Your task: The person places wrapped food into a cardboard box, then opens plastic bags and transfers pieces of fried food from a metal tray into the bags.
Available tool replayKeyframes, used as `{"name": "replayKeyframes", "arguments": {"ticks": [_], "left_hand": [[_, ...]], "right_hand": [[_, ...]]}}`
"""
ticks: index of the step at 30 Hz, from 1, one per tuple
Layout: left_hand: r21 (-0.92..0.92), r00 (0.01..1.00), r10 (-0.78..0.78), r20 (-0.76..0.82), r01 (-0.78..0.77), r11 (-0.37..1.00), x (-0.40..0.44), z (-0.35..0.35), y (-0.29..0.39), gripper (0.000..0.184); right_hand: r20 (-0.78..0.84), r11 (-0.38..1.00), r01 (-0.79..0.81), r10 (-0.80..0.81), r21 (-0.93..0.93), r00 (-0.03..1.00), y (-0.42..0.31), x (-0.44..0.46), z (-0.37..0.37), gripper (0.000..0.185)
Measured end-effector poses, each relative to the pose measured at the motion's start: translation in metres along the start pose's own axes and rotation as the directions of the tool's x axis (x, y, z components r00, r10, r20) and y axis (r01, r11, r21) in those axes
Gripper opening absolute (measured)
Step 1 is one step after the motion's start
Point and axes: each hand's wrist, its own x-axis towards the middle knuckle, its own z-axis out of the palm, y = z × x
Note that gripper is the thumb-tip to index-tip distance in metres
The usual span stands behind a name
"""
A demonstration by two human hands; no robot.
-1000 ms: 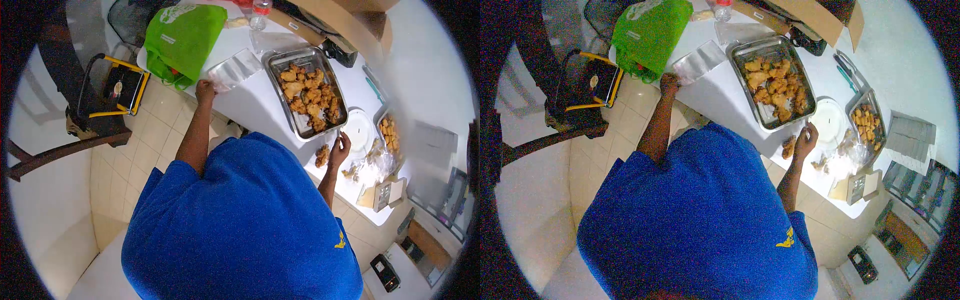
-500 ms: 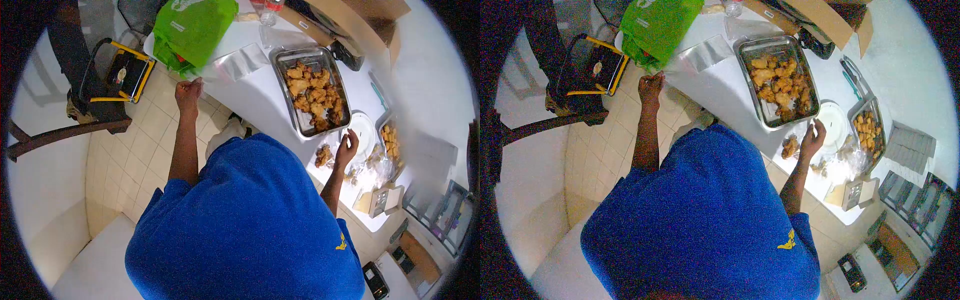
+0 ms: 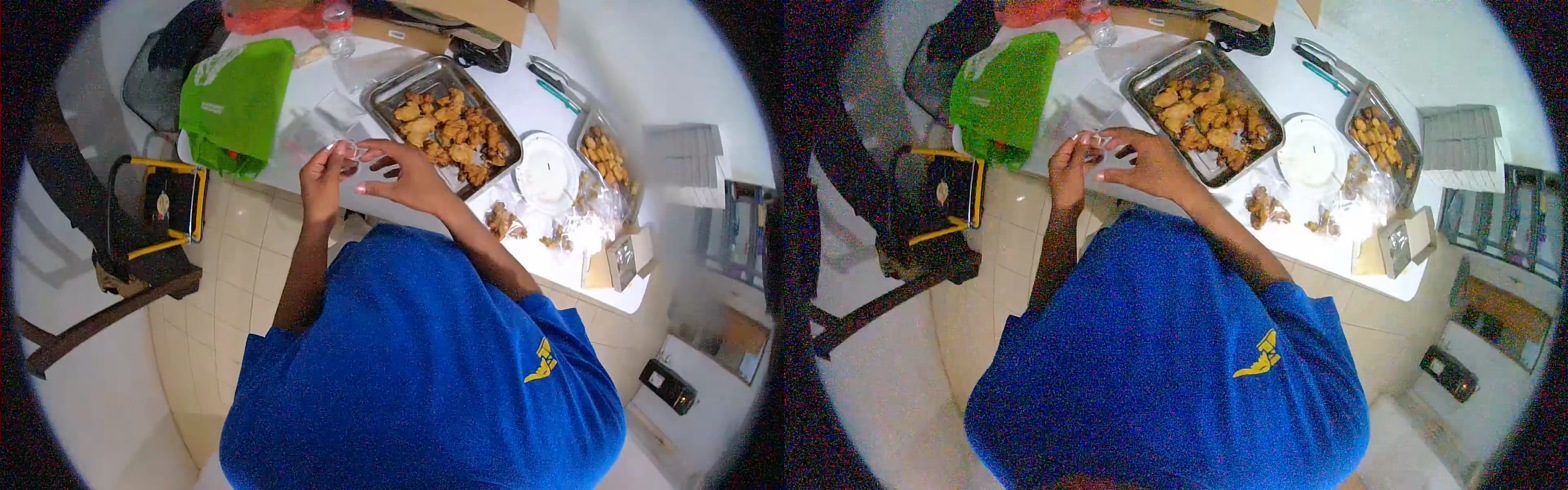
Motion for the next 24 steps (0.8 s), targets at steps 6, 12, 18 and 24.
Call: {"name": "replayKeyframes", "arguments": {"ticks": [6,12,18,24], "left_hand": [[0.222,0.999,-0.017,0.038,0.008,0.975,-0.004,0.007,-0.003,0.017],[0.394,0.996,0.022,0.089,-0.055,0.917,-0.007,0.020,-0.002,0.019],[0.516,0.703,0.447,0.553,-0.710,0.479,-0.017,0.045,0.007,0.017],[0.575,0.803,0.280,0.527,-0.579,0.579,-0.026,0.052,0.008,0.022]], "right_hand": [[-0.114,0.983,0.052,-0.072,-0.174,0.991,0.016,-0.013,-0.003,0.068],[-0.071,0.998,-0.048,0.045,-0.047,0.996,0.006,-0.023,-0.003,0.085],[-0.041,0.786,-0.172,0.243,0.594,0.969,0.027,-0.033,-0.010,0.079],[-0.042,0.694,-0.219,0.338,0.686,0.940,0.036,-0.043,-0.012,0.050]]}}
